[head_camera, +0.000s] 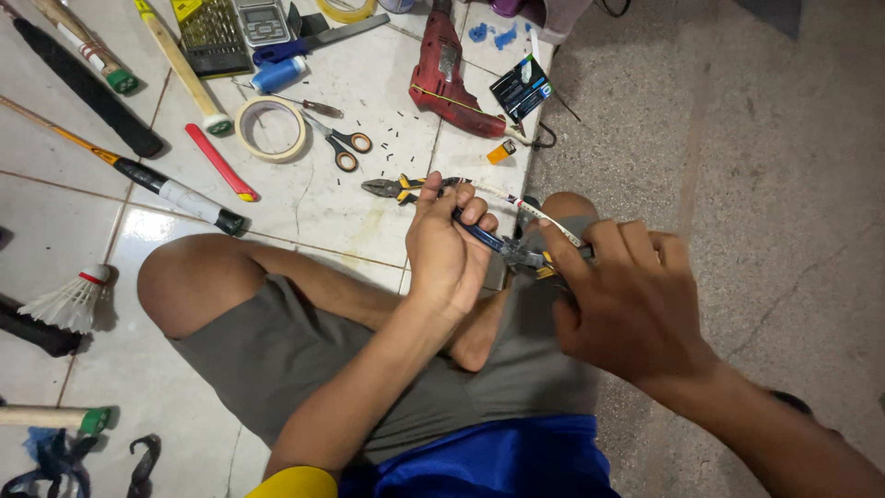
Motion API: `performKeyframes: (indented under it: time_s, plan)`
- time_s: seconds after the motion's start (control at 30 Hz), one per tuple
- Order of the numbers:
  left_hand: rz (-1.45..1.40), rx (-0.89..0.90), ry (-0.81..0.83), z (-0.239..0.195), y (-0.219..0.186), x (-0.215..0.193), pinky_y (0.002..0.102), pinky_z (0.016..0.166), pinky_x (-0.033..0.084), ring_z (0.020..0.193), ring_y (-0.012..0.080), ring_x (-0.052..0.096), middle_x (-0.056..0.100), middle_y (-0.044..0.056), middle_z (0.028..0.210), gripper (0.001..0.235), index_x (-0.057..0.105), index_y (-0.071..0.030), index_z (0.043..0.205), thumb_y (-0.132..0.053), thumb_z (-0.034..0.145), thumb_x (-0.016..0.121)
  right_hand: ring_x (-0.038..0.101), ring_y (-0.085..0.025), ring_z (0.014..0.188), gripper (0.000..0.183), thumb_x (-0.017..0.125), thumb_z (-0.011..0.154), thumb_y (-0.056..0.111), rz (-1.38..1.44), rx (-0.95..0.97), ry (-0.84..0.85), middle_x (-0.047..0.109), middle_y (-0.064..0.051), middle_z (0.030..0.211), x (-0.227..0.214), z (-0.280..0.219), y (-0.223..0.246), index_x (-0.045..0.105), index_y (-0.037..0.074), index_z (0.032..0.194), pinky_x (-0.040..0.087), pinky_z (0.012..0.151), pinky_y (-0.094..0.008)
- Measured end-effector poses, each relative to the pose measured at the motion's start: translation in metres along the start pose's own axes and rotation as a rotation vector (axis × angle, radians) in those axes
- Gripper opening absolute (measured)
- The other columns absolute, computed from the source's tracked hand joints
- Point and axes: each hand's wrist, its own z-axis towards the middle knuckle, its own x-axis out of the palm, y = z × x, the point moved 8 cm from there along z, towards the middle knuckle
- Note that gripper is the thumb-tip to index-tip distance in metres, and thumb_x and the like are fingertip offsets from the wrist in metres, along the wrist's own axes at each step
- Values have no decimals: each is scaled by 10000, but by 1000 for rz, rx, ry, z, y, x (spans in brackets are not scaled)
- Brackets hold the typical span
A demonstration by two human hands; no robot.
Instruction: The person uses pliers to remove old strings from a badminton racket frame. They pull and cut the strings, then use a lighter to burn the ends of the strings to prevent fraying. The person also briefly interacts with a smartphone during the process.
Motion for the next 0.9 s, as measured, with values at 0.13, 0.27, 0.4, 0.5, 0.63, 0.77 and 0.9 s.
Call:
performKeyframes:
  time_s: [0.13, 0.27, 0.4, 0.5, 0.63, 0.77, 0.9]
  plan:
    - [-12, 15, -25, -1, 0, -1, 278, 534, 346, 562, 135, 401, 466, 85, 772, 387, 464, -192, 1125, 115, 892, 432, 563, -303, 765, 709, 599, 632, 371, 49, 22, -16, 543, -39, 840, 9, -6, 3, 678, 266, 1329, 407, 609, -442]
    - [-11, 9, -13, 0, 2, -1, 273, 534, 343, 559, 123, 399, 461, 72, 775, 401, 466, -213, 1139, 102, 892, 449, 597, -278, 689, 569, 619, 711, 296, 124, 46, -52, 530, -38, 796, 20, -16, 7, 680, 196, 1268, 435, 495, -432]
    - [14, 13, -31, -7, 0, 5, 275, 541, 348, 566, 124, 395, 465, 74, 783, 353, 437, -201, 1140, 76, 922, 450, 591, -277, 632, 570, 635, 706, 238, 220, 76, -137, 568, -16, 791, 19, -21, 4, 695, 177, 1270, 440, 478, -434]
    - [4, 17, -35, -8, 0, 5, 279, 544, 357, 565, 125, 404, 467, 74, 781, 380, 436, -198, 1152, 81, 897, 470, 552, -374, 672, 694, 660, 659, 303, 253, 88, -32, 537, -122, 848, 20, -19, 2, 653, 199, 1345, 424, 514, -491]
    - [-6, 31, -34, -5, 4, 0, 289, 544, 363, 577, 137, 406, 459, 78, 787, 361, 446, -192, 1165, 83, 930, 440, 586, -306, 853, 707, 633, 629, 396, 23, 124, -100, 595, -70, 1043, 9, -25, 6, 687, 279, 1324, 406, 703, -438]
    - [-28, 37, -7, -5, 4, 0, 288, 550, 358, 579, 137, 402, 461, 76, 784, 337, 482, -204, 1127, 78, 946, 444, 591, -289, 863, 707, 623, 637, 405, -21, 128, -115, 594, -57, 1039, 3, -22, 8, 691, 294, 1332, 419, 696, -422]
    - [-35, 44, -6, -8, 3, 2, 286, 550, 356, 572, 130, 399, 461, 76, 787, 399, 463, -204, 1134, 109, 888, 439, 619, -311, 859, 766, 634, 666, 446, 42, 97, -10, 565, -82, 948, 20, -22, 10, 626, 285, 1414, 499, 616, -432]
